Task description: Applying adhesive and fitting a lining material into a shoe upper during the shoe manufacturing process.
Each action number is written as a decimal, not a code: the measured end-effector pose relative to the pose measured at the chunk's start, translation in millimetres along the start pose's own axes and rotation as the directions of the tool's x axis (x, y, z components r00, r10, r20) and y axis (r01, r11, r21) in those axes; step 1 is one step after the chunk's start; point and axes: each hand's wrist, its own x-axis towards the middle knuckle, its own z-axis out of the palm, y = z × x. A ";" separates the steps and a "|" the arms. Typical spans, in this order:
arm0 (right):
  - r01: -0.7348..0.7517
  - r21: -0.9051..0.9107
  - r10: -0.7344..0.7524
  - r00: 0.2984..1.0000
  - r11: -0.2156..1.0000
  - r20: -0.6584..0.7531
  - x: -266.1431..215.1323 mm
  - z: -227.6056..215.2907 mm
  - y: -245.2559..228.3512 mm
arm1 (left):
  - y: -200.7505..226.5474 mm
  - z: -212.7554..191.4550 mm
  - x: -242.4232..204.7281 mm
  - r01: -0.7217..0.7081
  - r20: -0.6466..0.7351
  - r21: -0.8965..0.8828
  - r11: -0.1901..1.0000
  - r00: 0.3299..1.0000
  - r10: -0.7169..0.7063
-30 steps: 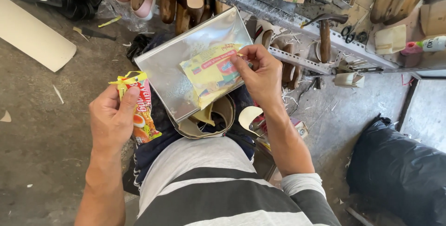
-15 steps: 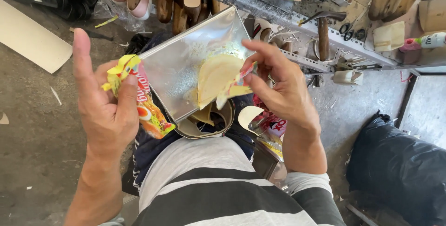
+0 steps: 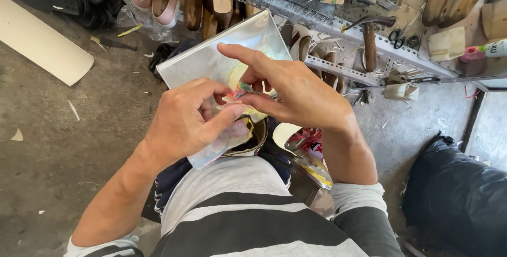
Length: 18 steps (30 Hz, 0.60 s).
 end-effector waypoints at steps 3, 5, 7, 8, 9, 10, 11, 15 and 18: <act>-0.002 0.073 0.002 1.000 0.997 -0.007 0.1 8.1 11.0 | -12.4 10.2 -1.5 0.029 0.020 -0.046 0.999 0.999 -0.028; 0.028 0.094 -0.027 1.000 0.995 -0.011 -2.9 13.1 15.0 | -15.8 15.9 -2.5 0.044 0.065 -0.090 0.995 0.997 -0.038; 0.105 0.143 -0.072 0.973 0.984 -0.218 -4.9 12.1 14.7 | -13.3 16.3 -0.9 -0.001 -0.149 -0.152 0.988 0.989 -0.022; 0.111 0.137 -0.079 0.973 0.984 -0.216 -8.4 16.1 20.9 | -12.8 15.9 0.8 -0.005 -0.157 -0.151 0.989 0.987 -0.019; 0.083 0.262 -0.001 0.954 0.961 -0.299 -11.6 20.4 27.0 | -12.7 15.2 2.2 0.028 -0.283 -0.258 0.966 0.954 -0.103; 0.058 0.395 0.096 0.928 0.917 -0.360 -16.3 26.9 31.9 | -11.8 14.8 0.0 0.058 -0.385 -0.369 0.927 0.899 -0.210; 0.055 0.399 0.097 0.931 0.915 -0.351 -12.8 29.9 37.7 | -10.1 17.0 3.8 0.066 -0.387 -0.372 0.926 0.896 -0.219; 0.144 0.793 0.399 0.802 0.592 -0.444 -9.4 41.5 70.1 | -2.0 19.2 19.2 0.070 -0.376 -0.455 0.888 0.889 -0.263; 0.109 0.771 0.466 0.741 0.628 -0.484 -16.0 35.6 72.8 | -7.4 23.0 17.5 0.091 -0.304 -0.476 0.874 0.916 -0.261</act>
